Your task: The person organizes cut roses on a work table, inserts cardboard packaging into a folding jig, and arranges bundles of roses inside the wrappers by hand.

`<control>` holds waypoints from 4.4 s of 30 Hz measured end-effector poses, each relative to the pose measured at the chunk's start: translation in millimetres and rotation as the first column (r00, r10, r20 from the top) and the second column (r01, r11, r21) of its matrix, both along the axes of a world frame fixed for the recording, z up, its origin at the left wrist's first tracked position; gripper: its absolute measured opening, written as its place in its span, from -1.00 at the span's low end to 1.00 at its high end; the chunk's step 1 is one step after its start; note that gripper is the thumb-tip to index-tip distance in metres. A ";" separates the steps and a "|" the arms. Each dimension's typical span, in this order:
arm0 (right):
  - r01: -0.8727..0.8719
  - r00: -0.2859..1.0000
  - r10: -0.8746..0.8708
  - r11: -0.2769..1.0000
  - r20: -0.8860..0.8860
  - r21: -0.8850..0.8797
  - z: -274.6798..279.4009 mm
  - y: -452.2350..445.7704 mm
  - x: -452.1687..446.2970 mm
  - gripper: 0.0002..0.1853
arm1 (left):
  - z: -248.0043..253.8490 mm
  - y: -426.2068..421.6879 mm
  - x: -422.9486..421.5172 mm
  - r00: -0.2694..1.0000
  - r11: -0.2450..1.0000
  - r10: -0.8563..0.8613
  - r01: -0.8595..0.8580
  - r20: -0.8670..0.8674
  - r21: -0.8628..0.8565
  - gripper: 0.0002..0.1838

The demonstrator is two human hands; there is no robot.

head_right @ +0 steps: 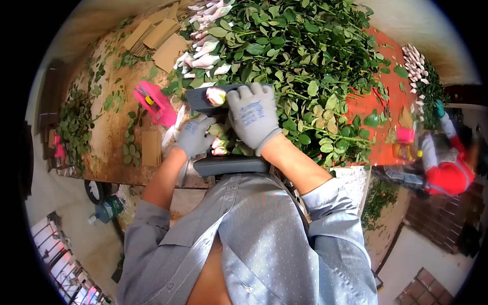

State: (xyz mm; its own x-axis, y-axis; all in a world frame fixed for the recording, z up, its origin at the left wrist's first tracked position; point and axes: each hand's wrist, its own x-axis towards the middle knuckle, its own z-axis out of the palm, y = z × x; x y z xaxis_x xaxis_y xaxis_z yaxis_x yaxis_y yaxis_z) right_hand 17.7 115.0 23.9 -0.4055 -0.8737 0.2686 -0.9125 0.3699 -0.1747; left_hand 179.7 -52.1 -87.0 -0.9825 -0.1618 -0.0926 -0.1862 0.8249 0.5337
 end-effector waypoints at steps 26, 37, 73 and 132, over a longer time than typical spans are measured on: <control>-0.214 0.962 0.261 0.906 -0.083 0.365 -113.4 -12.3 13.3 -0.77 | -13.0 1.2 18.2 0.899 0.899 0.438 -0.436 -0.024 0.044 -0.70; -0.208 0.977 0.158 0.835 0.140 0.509 -127.5 -24.5 9.4 -0.65 | -26.4 -2.5 9.5 0.875 0.804 0.466 -0.481 0.134 0.348 -0.48; -0.363 0.910 0.409 0.868 -0.071 0.340 -117.5 -35.6 15.3 -0.76 | -45.3 23.3 -20.0 0.782 0.723 0.615 -0.612 0.106 0.321 -0.69; 0.297 0.902 -0.288 0.955 0.323 0.022 -154.1 116.7 -21.4 -0.63 | -15.9 15.7 -6.6 0.907 0.887 -0.338 0.397 0.253 -0.236 -0.25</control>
